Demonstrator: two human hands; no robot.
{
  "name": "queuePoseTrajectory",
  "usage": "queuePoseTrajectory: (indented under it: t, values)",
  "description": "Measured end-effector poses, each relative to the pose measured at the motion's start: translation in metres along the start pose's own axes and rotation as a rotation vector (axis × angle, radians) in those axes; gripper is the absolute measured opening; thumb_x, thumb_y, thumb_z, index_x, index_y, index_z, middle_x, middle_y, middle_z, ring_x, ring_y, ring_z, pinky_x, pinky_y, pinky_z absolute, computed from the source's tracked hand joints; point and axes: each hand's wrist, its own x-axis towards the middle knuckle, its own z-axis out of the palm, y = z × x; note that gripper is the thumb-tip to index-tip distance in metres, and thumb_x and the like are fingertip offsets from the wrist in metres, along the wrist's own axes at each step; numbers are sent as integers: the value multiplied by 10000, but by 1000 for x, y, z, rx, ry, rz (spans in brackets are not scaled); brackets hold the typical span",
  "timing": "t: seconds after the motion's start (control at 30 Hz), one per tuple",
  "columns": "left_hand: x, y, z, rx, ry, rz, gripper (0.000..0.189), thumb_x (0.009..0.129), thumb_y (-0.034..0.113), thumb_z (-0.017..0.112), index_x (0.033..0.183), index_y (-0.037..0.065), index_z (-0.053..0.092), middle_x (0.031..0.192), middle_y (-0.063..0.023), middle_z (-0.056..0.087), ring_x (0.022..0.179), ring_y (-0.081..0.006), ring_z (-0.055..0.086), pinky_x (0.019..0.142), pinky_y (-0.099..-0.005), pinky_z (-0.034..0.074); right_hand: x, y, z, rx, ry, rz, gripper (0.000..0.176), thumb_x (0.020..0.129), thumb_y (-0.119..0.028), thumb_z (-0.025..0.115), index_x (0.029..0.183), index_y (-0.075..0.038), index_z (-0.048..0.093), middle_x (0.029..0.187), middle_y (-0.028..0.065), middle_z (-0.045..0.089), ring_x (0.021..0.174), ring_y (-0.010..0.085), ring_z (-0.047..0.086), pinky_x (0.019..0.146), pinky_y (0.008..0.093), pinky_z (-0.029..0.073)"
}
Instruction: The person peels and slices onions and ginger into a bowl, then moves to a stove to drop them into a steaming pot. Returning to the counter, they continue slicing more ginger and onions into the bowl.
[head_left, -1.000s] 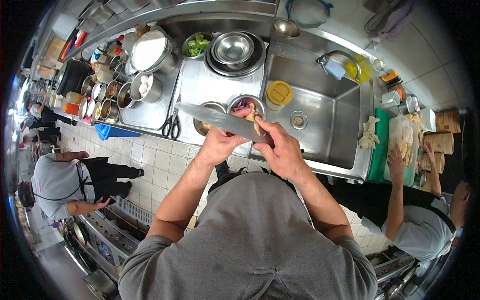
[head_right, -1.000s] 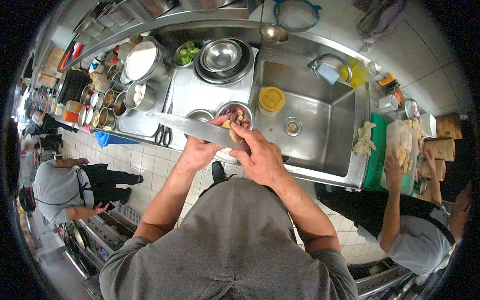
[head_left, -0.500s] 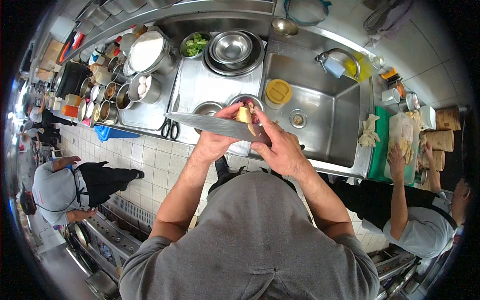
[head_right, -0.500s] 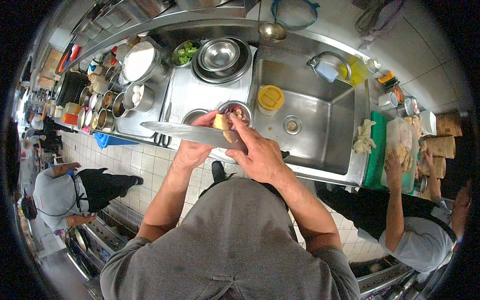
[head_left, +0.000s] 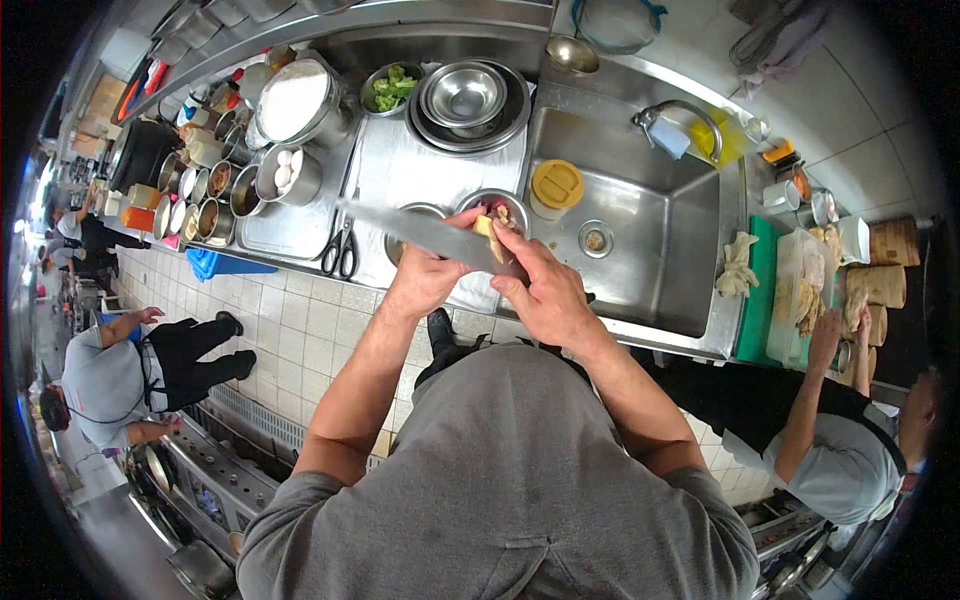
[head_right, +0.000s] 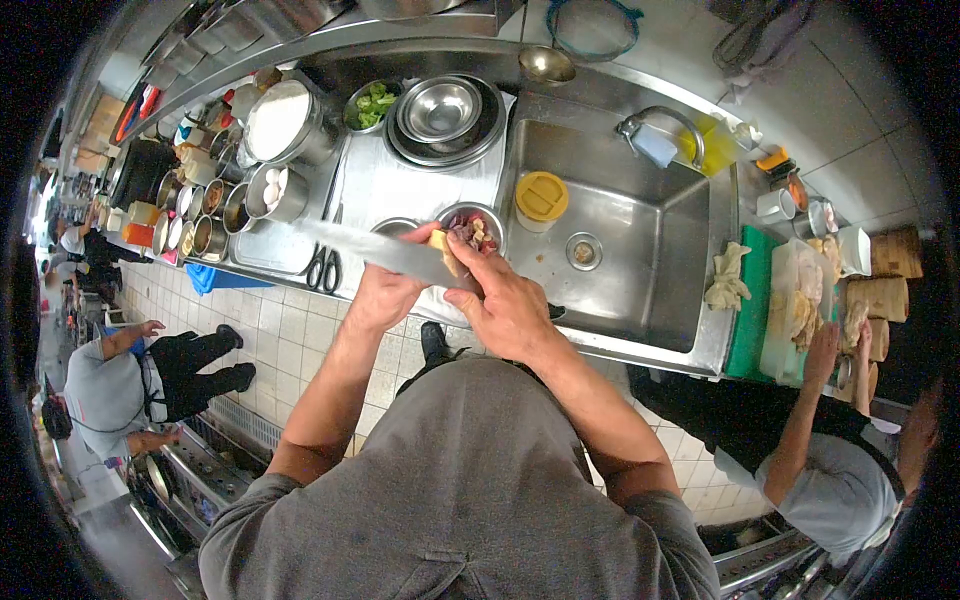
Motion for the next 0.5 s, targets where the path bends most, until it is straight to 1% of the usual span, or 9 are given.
queuePoseTrajectory:
  t: [0.03,0.1,0.13,0.2,0.23,0.33,0.37,0.43,0.5]
  values:
    - [0,-4,-3,-1,0,1,573,922,-27,724,1452,-31,505,1340,-127,643,1217,-191,624,1051,-352,520,3,6,2,-1,0,0,723,974,-388,667,1596,-220,339,1432,213,568,1271,402,600,1022,471,526]
    - [-2,-15,-7,42,-110,-102,583,926,-31,716,1466,-13,497,1343,-112,642,1209,-190,629,1038,-349,530,10,17,3,59,56,-64,721,992,-379,642,1606,-198,309,1479,216,534,1290,410,585,1026,471,523]
    - [-3,-17,-5,44,-110,-102,583,926,-31,716,1466,-13,497,1343,-112,642,1209,-190,629,1038,-349,530,12,18,1,60,57,-64,721,992,-379,642,1606,-198,309,1479,216,534,1290,410,585,1026,471,523]
    - [-4,-25,5,-82,-32,-85,595,932,-27,709,1480,-4,481,1346,-110,641,1211,-197,629,1031,-348,535,14,17,-4,50,56,-56,764,994,-394,633,1622,-176,254,1524,221,493,1311,415,568,1022,482,521]
    - [-2,-29,6,-142,8,-75,579,971,9,678,1506,19,459,1370,-115,626,1229,-202,619,1032,-368,539,14,17,-5,50,57,-53,764,994,-394,633,1622,-176,254,1524,221,493,1311,415,568,1022,482,521]
    - [1,-32,1,-229,68,-12,556,1007,54,643,1527,46,445,1404,-111,605,1262,-212,600,1046,-400,534,15,18,-6,27,-18,-7,813,987,-417,633,1631,-158,211,1550,225,462,1311,421,566,1019,496,518]
    - [2,-32,-1,-239,70,-5,542,1028,91,616,1539,70,437,1428,-104,590,1270,-226,599,1046,-419,538,15,19,-5,19,-40,3,826,980,-424,640,1633,-160,208,1543,227,470,1306,425,569,1017,501,516]
    - [1,-30,-6,-252,59,-5,540,1029,96,617,1539,70,439,1428,-105,590,1264,-230,605,1045,-418,540,17,21,-1,15,-65,11,839,974,-432,646,1634,-163,205,1536,228,478,1300,429,572,1016,506,514]
    - [-1,-28,-10,-265,43,-7,539,1030,102,617,1538,70,440,1428,-106,590,1258,-235,611,1045,-417,541,20,25,2,-40,-40,-33,809,980,-424,639,1633,-194,221,1500,243,511,1279,429,589,1005,502,519]
